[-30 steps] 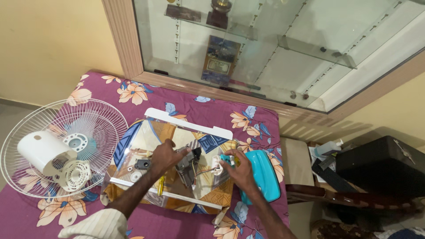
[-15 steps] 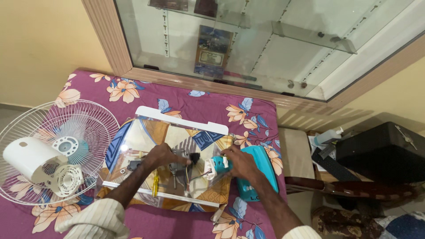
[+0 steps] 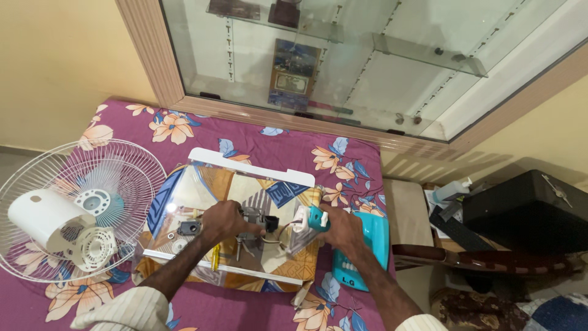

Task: The person works on a disassembled table fan laid out on a board on a bed, handling the motor, blade, rear guard, switch base and wiring. They connect wires to the switch assembly, position the motor and blade shaft, and manipulate small fasteners with a screwdriver to reassemble the fan components.

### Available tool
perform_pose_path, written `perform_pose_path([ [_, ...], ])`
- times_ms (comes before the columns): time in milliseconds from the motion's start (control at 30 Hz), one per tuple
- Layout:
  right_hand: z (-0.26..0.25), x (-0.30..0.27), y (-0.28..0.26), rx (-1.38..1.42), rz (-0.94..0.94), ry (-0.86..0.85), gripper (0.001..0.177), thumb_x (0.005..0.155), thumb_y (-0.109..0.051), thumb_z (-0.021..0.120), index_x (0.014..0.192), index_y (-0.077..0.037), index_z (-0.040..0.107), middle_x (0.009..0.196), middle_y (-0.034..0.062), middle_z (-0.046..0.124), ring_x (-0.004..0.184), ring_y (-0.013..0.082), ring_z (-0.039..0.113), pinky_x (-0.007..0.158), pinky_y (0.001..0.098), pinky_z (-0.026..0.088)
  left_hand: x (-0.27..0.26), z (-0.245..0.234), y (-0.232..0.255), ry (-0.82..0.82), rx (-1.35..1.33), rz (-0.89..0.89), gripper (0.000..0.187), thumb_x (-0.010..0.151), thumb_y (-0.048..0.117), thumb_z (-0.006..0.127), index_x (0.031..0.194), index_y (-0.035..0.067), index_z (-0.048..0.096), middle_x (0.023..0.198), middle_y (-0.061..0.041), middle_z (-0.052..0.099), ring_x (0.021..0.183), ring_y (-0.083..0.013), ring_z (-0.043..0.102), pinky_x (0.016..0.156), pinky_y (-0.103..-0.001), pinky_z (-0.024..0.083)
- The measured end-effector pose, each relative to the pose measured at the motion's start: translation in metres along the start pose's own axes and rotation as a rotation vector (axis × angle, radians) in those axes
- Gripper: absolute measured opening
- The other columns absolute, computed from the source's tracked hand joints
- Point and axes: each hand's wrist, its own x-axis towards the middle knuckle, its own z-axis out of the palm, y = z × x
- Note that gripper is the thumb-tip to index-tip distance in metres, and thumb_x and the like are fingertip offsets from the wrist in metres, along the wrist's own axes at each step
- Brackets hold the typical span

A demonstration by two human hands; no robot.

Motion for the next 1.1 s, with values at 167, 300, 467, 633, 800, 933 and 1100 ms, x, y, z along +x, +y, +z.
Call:
perform_pose_path([
  [167, 0.015, -0.004, 0.006, -0.144, 0.065, 0.012, 0.084, 0.059, -0.03, 0.094, 0.136, -0.024, 0.059, 0.118, 0.0083, 0.069, 0.098, 0.0301, 0.073, 0.083, 0.0442, 0.058, 0.007, -0.003, -0.01, -0.055, -0.032, 0.184, 0.116, 0.046, 0.072, 0.094, 0.126, -0.007, 0.064, 0.114, -0.023, 0.072, 0.106, -0.0319, 0.072, 0.095, -0.042, 0.058],
  [300, 0.037, -0.015, 0.02, -0.331, -0.034, 0.058, 0.08, 0.065, -0.039, 0.093, 0.136, -0.026, 0.057, 0.125, 0.0093, 0.064, 0.099, 0.0332, 0.07, 0.087, 0.0501, 0.055, 0.009, -0.009, -0.024, -0.069, -0.204, 0.202, 0.119, 0.042, 0.061, 0.098, 0.132, -0.007, 0.06, 0.119, -0.026, 0.07, 0.107, -0.0338, 0.073, 0.096, -0.041, 0.059],
  [467, 0.048, -0.018, 0.039, -0.342, -0.048, 0.177, 0.077, 0.068, -0.027, 0.09, 0.136, -0.024, 0.056, 0.131, 0.0128, 0.061, 0.093, 0.0343, 0.072, 0.098, 0.0577, 0.049, 0.009, -0.013, -0.032, -0.007, -0.306, 0.25, 0.109, 0.041, 0.052, 0.099, 0.126, -0.007, 0.065, 0.116, -0.022, 0.074, 0.108, -0.0322, 0.074, 0.097, -0.04, 0.058],
  [633, 0.058, -0.016, 0.039, -0.368, -0.072, 0.206, 0.08, 0.068, -0.019, 0.087, 0.14, -0.026, 0.055, 0.129, 0.0135, 0.062, 0.088, 0.0327, 0.073, 0.098, 0.0585, 0.048, 0.012, -0.014, -0.023, -0.012, -0.319, 0.345, 0.1, 0.044, 0.045, 0.103, 0.122, -0.005, 0.066, 0.113, -0.02, 0.073, 0.108, -0.0305, 0.07, 0.096, -0.039, 0.055],
  [800, 0.059, -0.01, 0.026, -0.364, -0.148, 0.232, 0.072, 0.069, -0.022, 0.086, 0.136, -0.023, 0.058, 0.12, 0.0135, 0.064, 0.083, 0.0332, 0.073, 0.095, 0.0585, 0.049, 0.018, -0.018, -0.024, -0.116, -0.38, 0.346, 0.09, 0.044, 0.04, 0.1, 0.118, -0.001, 0.071, 0.108, -0.016, 0.078, 0.102, -0.0262, 0.075, 0.093, -0.037, 0.058],
  [933, 0.05, -0.011, 0.015, -0.362, -0.181, 0.35, 0.062, 0.068, -0.028, 0.089, 0.125, -0.021, 0.064, 0.105, 0.0098, 0.067, 0.078, 0.0326, 0.072, 0.089, 0.0511, 0.054, 0.022, -0.015, -0.029, -0.145, -0.484, 0.31, 0.091, 0.044, 0.036, 0.1, 0.12, -0.002, 0.069, 0.109, -0.016, 0.078, 0.103, -0.0266, 0.074, 0.094, -0.037, 0.057],
  [1100, 0.04, -0.019, 0.004, -0.287, -0.231, 0.425, 0.069, 0.051, -0.041, 0.094, 0.108, -0.014, 0.066, 0.095, 0.0088, 0.066, 0.069, 0.0338, 0.069, 0.065, 0.0457, 0.056, 0.022, -0.009, -0.043, -0.152, -0.648, 0.278, 0.094, 0.043, 0.033, 0.102, 0.121, -0.006, 0.065, 0.111, -0.018, 0.077, 0.106, -0.0274, 0.074, 0.096, -0.037, 0.056],
])
